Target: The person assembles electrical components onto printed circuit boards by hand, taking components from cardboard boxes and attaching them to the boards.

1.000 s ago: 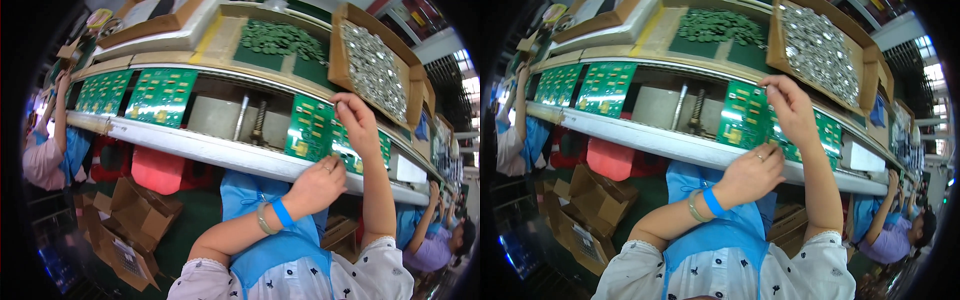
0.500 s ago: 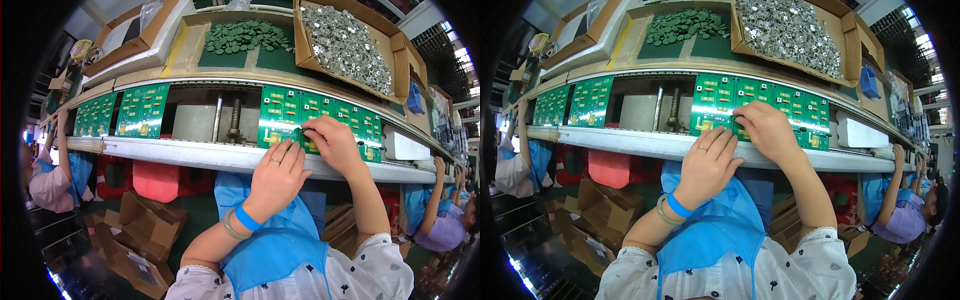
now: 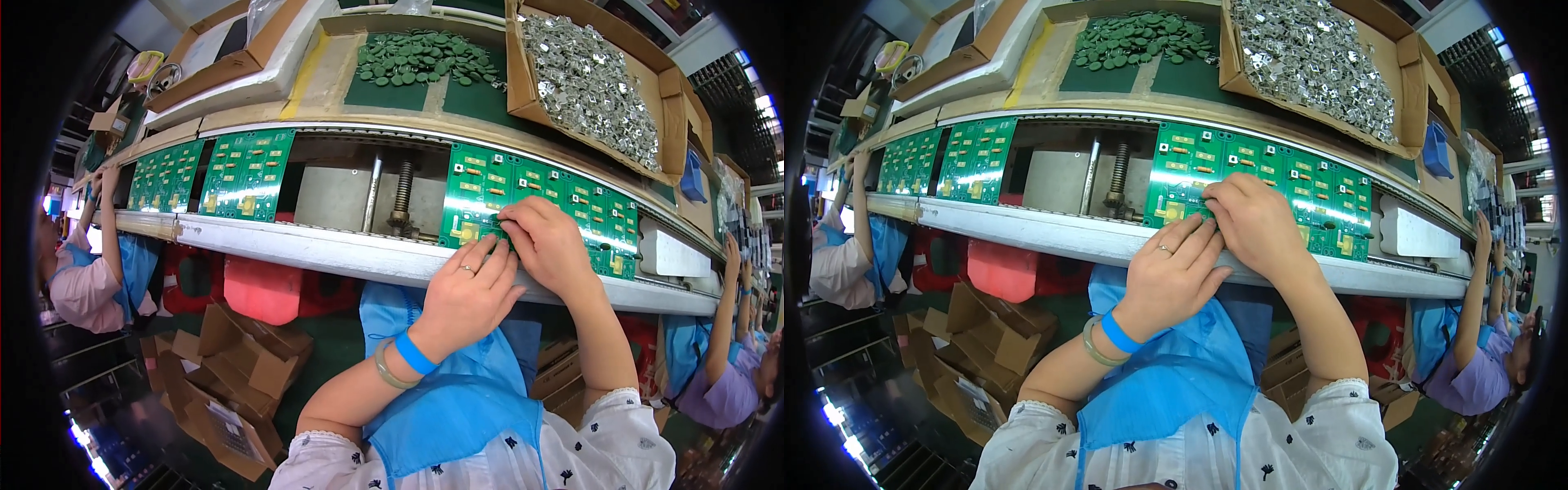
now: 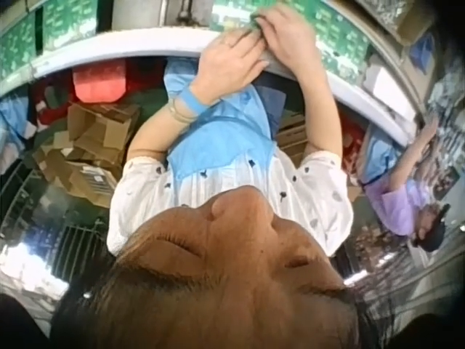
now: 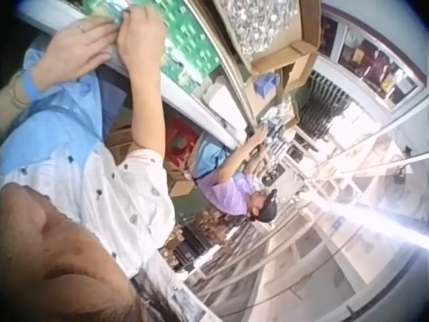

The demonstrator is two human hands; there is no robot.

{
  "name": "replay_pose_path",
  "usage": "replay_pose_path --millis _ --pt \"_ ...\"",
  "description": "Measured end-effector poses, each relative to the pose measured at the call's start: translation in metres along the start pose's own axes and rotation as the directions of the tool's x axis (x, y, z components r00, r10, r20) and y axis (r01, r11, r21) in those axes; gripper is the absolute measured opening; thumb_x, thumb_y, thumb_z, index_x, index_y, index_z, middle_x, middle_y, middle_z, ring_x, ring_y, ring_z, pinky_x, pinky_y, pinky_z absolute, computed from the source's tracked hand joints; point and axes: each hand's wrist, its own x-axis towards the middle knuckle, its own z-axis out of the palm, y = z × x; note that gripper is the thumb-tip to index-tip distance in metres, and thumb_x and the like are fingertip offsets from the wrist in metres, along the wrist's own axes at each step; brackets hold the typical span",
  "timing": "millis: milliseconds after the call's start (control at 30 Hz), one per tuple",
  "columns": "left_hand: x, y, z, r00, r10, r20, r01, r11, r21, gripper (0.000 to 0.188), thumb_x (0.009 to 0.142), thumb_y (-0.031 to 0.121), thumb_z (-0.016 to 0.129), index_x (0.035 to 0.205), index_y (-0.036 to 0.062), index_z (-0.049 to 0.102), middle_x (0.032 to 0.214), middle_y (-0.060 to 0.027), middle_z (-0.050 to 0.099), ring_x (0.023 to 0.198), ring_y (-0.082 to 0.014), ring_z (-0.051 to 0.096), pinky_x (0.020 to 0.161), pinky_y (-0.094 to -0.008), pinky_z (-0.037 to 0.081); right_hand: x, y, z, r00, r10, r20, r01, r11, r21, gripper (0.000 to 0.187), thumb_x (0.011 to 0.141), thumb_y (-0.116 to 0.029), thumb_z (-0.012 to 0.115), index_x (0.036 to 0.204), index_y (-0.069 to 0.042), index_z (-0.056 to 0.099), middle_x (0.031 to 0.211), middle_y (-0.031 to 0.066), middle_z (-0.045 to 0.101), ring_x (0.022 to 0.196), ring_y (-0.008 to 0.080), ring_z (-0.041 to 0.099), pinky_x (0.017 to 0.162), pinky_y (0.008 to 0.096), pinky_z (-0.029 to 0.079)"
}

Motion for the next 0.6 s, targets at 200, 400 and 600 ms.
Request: replay_pose_path --millis 200,400,600 --pt "0.002 0.000 -0.004 1.000 0.024 -0.003 -0.024 1.000 0.003 0.031 0.084 0.026 0.072 0.102 0.0011 0.068 0.118 -0.0171 0.066 0.115 -0.0335 0.061 0.100 -0.0417 0.050 -0.002 0.000 0.006 0.998 -0.018 -0.068 0.018 1.000 -0.001 0.012 0.086 -0.003 0.068 0.098 -0.002 0.069 0.096 0.0126 0.069 0.088 0.0318 0.067 0.076 0.0388 0.055" --pt "0.002 0.001 -0.004 0.999 0.040 -0.002 -0.040 0.999 0.009 0.030 0.084 0.027 0.071 0.100 0.0013 0.068 0.116 -0.0173 0.066 0.114 -0.0336 0.062 0.099 -0.0414 0.050 -0.004 0.002 0.011 0.992 -0.038 -0.119 0.039 0.999 0.010 0.011 0.085 -0.004 0.067 0.096 -0.004 0.069 0.090 0.0111 0.068 0.084 0.0309 0.067 0.072 0.0404 0.055" --pt "0.002 0.003 -0.002 0.999 0.044 -0.004 -0.044 0.999 0.018 0.030 0.084 0.027 0.071 0.099 0.0016 0.068 0.114 -0.0174 0.066 0.112 -0.0338 0.062 0.098 -0.0407 0.051 -0.004 0.002 0.009 0.996 -0.006 -0.089 0.008 1.000 0.016 0.010 0.086 -0.004 0.068 0.096 -0.002 0.070 0.092 0.0124 0.069 0.084 0.0311 0.068 0.074 0.0376 0.055"
